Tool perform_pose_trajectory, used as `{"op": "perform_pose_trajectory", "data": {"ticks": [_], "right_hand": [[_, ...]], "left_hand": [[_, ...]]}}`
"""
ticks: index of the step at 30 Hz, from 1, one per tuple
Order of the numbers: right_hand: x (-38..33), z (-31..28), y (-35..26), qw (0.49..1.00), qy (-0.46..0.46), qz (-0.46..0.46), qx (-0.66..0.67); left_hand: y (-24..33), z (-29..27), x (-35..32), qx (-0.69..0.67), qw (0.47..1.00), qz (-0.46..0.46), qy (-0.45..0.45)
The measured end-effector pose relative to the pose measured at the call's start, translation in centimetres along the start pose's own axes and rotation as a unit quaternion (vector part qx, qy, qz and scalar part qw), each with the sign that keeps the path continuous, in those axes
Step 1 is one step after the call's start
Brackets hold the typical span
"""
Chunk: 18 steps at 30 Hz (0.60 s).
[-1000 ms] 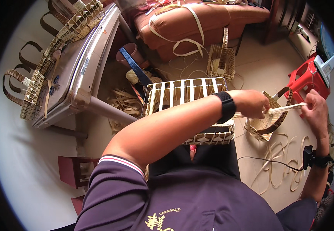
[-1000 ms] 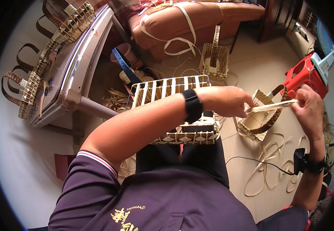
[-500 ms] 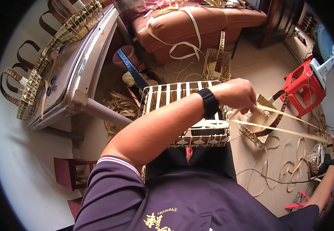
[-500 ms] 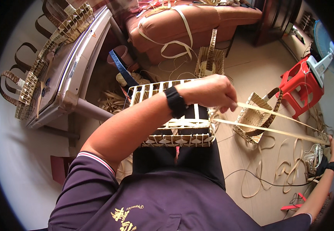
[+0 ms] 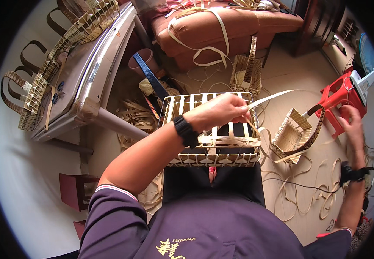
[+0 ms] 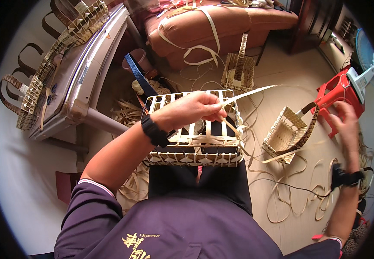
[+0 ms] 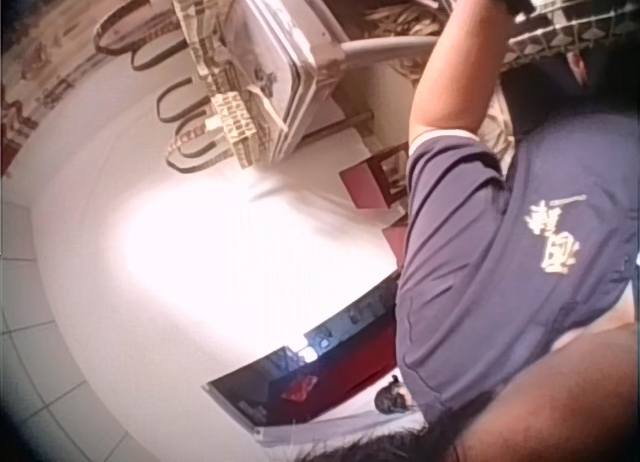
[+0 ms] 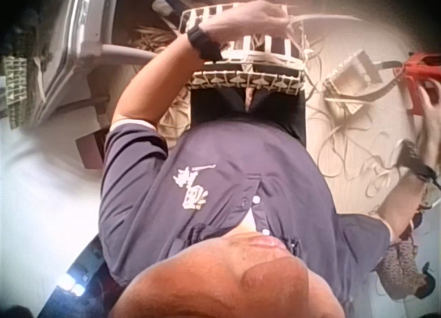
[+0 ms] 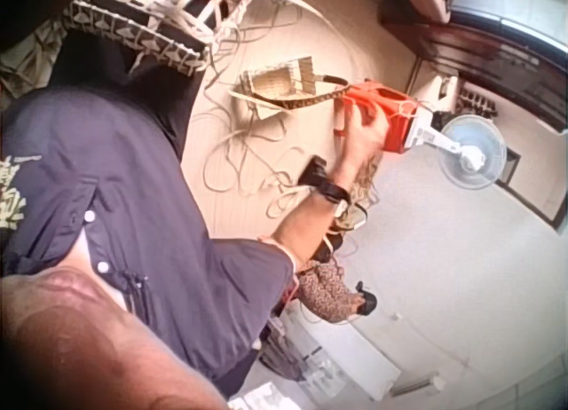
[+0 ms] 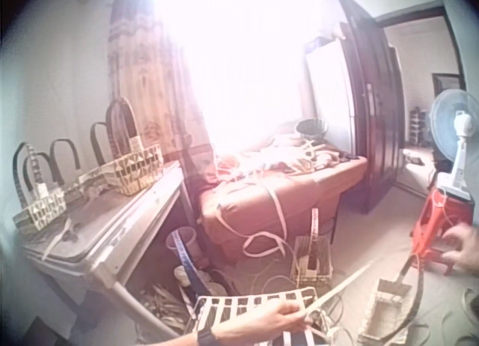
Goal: The person weaves a basket by hand, threading flexible strips through a base frame, pulling them tight, and tucking the ends into the structure.
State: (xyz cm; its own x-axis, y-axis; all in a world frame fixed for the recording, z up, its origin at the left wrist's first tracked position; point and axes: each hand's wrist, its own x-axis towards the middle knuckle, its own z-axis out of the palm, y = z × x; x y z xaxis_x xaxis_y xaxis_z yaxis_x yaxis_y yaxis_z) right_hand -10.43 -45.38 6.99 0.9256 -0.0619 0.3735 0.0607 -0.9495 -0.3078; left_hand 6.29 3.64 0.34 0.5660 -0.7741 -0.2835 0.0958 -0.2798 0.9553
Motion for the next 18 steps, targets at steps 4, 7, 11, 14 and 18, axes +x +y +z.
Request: {"op": "perform_pose_trajectory", "data": {"ticks": [4,7,11,14,18], "right_hand": [[-1.3,11.7,-16.2,0.874,-0.223,0.238,0.36],[-2.6,16.7,-18.1,0.781,-0.334,0.248,0.466],[-1.8,18.4,-17.2,0.877,-0.284,0.099,0.375],[-0.4,17.9,-13.7,0.765,-0.384,0.12,0.502],[-0.7,17.8,-15.7,0.923,-0.283,0.004,0.26]], "left_hand": [[-3.4,-0.8,-1.8,-0.038,0.999,-0.024,-0.001],[-3.7,0.2,-2.0,-0.081,0.997,-0.007,-0.016],[-3.2,0.8,-2.1,-0.057,0.998,-0.019,-0.004],[-3.2,1.6,-1.1,-0.019,1.0,0.01,0.004],[-2.0,2.1,-0.1,0.026,0.999,0.018,0.018]]}}
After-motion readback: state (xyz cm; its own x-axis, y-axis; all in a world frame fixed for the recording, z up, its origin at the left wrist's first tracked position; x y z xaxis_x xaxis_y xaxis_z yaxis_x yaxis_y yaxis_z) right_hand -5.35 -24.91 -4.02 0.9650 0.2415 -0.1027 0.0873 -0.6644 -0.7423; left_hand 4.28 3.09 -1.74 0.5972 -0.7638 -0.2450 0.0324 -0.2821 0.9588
